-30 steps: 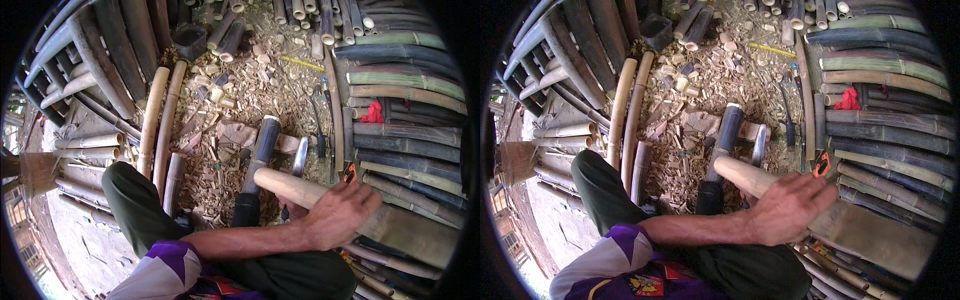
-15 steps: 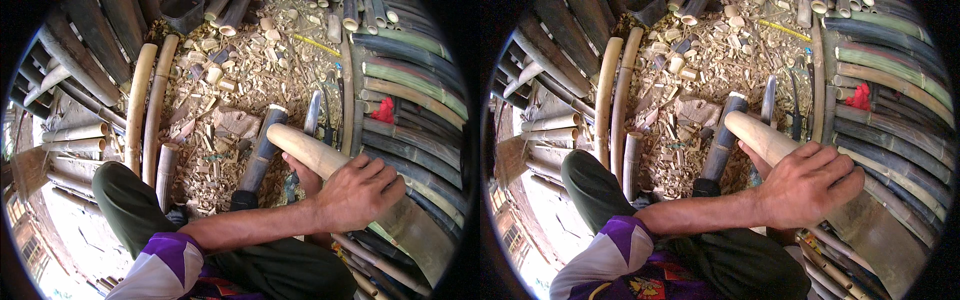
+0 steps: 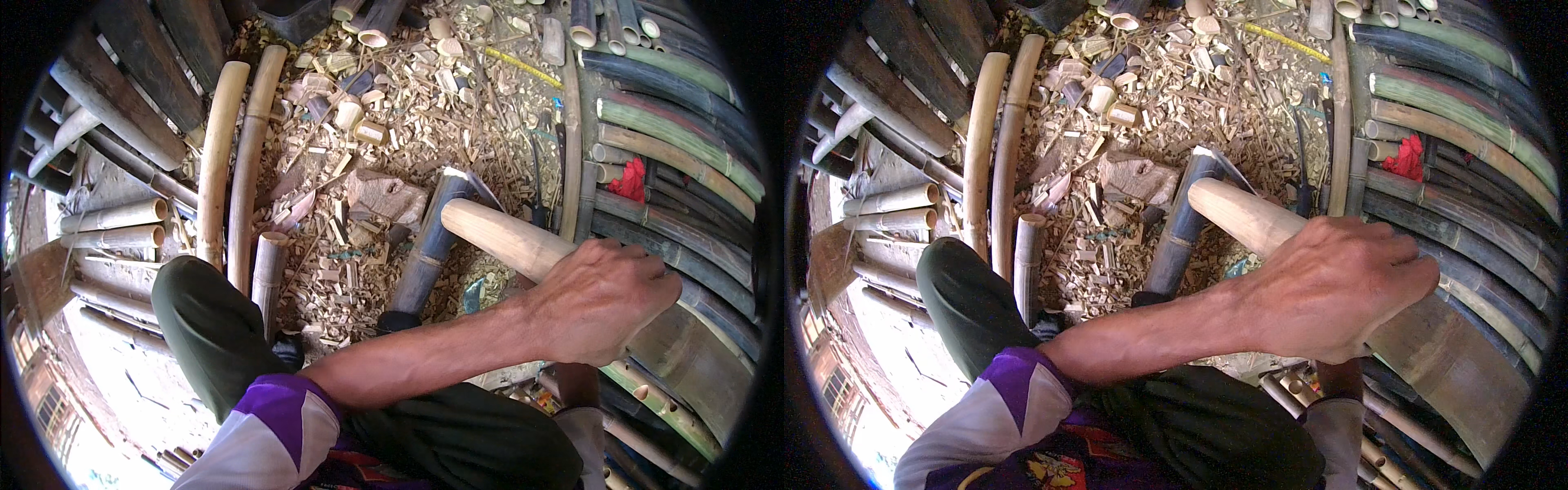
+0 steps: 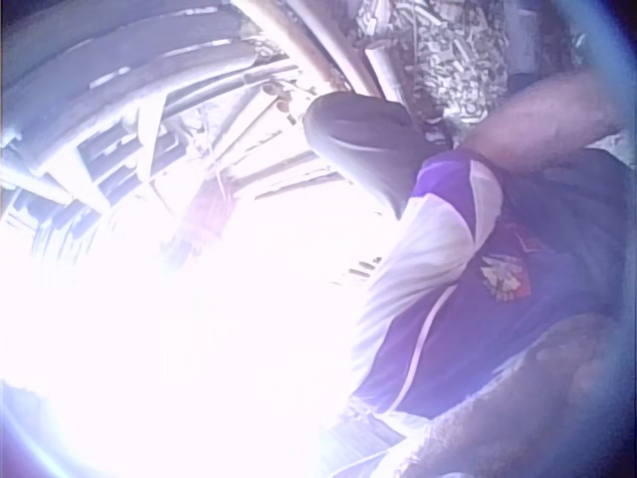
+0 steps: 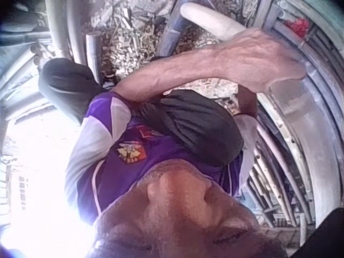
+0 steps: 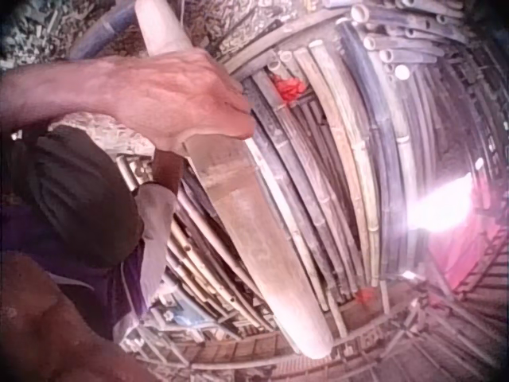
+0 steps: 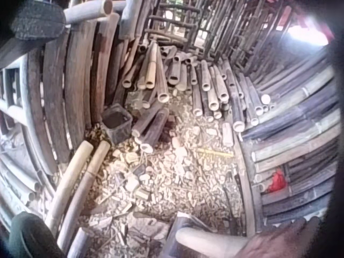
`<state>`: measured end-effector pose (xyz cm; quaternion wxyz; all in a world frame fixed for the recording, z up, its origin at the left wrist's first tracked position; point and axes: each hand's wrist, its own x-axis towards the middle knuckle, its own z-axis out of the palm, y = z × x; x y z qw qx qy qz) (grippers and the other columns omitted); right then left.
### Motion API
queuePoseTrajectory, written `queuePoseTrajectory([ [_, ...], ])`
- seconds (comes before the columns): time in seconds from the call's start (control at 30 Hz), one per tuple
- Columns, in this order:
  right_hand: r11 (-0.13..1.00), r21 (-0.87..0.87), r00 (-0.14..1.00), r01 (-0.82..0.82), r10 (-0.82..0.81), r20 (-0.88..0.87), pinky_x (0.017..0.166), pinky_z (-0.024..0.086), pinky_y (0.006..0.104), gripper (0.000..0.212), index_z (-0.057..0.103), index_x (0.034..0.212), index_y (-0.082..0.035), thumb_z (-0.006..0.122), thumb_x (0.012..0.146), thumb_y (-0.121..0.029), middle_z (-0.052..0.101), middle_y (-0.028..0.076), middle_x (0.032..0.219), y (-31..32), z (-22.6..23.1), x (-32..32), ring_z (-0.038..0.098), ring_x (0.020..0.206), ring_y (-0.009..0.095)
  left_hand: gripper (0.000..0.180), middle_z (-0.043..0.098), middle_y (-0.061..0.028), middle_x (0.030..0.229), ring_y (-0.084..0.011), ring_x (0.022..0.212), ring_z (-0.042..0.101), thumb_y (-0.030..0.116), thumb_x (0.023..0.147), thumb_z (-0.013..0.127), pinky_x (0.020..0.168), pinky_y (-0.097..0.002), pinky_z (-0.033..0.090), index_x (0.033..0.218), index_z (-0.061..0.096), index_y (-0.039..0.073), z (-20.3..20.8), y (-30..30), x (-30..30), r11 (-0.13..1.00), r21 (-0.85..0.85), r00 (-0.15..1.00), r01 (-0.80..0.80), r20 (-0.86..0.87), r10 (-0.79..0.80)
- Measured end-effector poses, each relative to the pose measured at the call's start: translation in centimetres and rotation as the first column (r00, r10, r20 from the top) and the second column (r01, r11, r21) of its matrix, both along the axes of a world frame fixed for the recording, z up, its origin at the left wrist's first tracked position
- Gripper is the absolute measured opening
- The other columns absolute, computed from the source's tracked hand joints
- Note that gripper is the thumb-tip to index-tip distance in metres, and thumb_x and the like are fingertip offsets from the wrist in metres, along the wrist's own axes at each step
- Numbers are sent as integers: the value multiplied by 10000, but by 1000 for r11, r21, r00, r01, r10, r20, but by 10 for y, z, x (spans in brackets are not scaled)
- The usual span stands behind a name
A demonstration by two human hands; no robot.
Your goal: The person uses a knife to carve and smooth the surface of a long bamboo pole, then selects another bamboo piece and continues carving. The person works on the bamboo while seated, surrounded by many bamboo poles.
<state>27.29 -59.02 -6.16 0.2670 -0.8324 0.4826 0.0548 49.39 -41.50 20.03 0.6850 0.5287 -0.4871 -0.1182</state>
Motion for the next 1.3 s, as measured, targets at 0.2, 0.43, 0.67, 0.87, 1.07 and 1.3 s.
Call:
queuePoseTrajectory([
  [0.2, 999, -12, 998, -49, 49, -33, 701, 474, 302, 348, 689, 1203, -53, 751, 981, -313, 631, -19, 877, -7, 3, 6, 552, 775, 105, 397, 631, -147, 888, -358, 860, 690, 76, 676, 749, 754, -472, 568, 1037, 608, -11, -2, -3, -10, 990, -75, 992, -119, -49, 116],
  [0.43, 998, 16, 998, -62, 62, -21, 712, 466, 293, 363, 705, 1217, -44, 757, 976, -311, 631, -29, 883, -21, 17, -1, 540, 786, 95, 384, 629, -148, 849, -345, 811, 686, 15, 626, 748, 720, -472, 574, 988, 621, -8, -1, 2, -10, 994, -50, 995, -93, -38, 91],
  [0.67, 988, 142, 969, 58, -90, 230, 722, 457, 284, 378, 722, 1230, -36, 764, 972, -309, 630, -39, 889, -37, 98, -42, 527, 796, 85, 412, 710, -199, 926, -408, 874, 729, 83, 624, 836, 782, -497, 599, 975, 631, 18, 8, -13, 13, 985, 36, 976, -171, -127, 174],
  [0.87, 969, 247, 935, 27, -112, 336, 694, 452, 285, 484, 700, 1309, -18, 795, 930, -304, 607, -54, 863, 26, 203, -79, 529, 771, 88, 624, 707, -169, 1101, -277, 973, 706, 72, 755, 806, 850, -384, 594, 1304, 529, -30, -23, -53, 15, 970, 227, 636, -84, -738, 227],
  [1.07, 946, 323, 990, 28, -70, 121, 629, 445, 297, 494, 685, 1013, -5, 935, 684, -277, 579, -35, 784, 68, 212, -103, 487, 691, 110, 527, 669, -129, 1117, -238, 956, 660, 96, 829, 782, 853, -409, 571, 1273, 519, -10, -151, -89, -79, 982, 183, 293, 46, -942, 162],
  [1.3, 967, 145, 962, 208, -229, 148, 694, 515, 339, 433, 690, 1018, -3, 913, 700, -197, 669, 26, 834, 4, 132, -164, 590, 754, 137, 781, 630, -212, 1338, -282, 1196, 626, 315, 874, 850, 1039, -426, 526, 1439, 449, -45, -216, -128, -123, 888, 314, 696, 335, -718, -9],
])
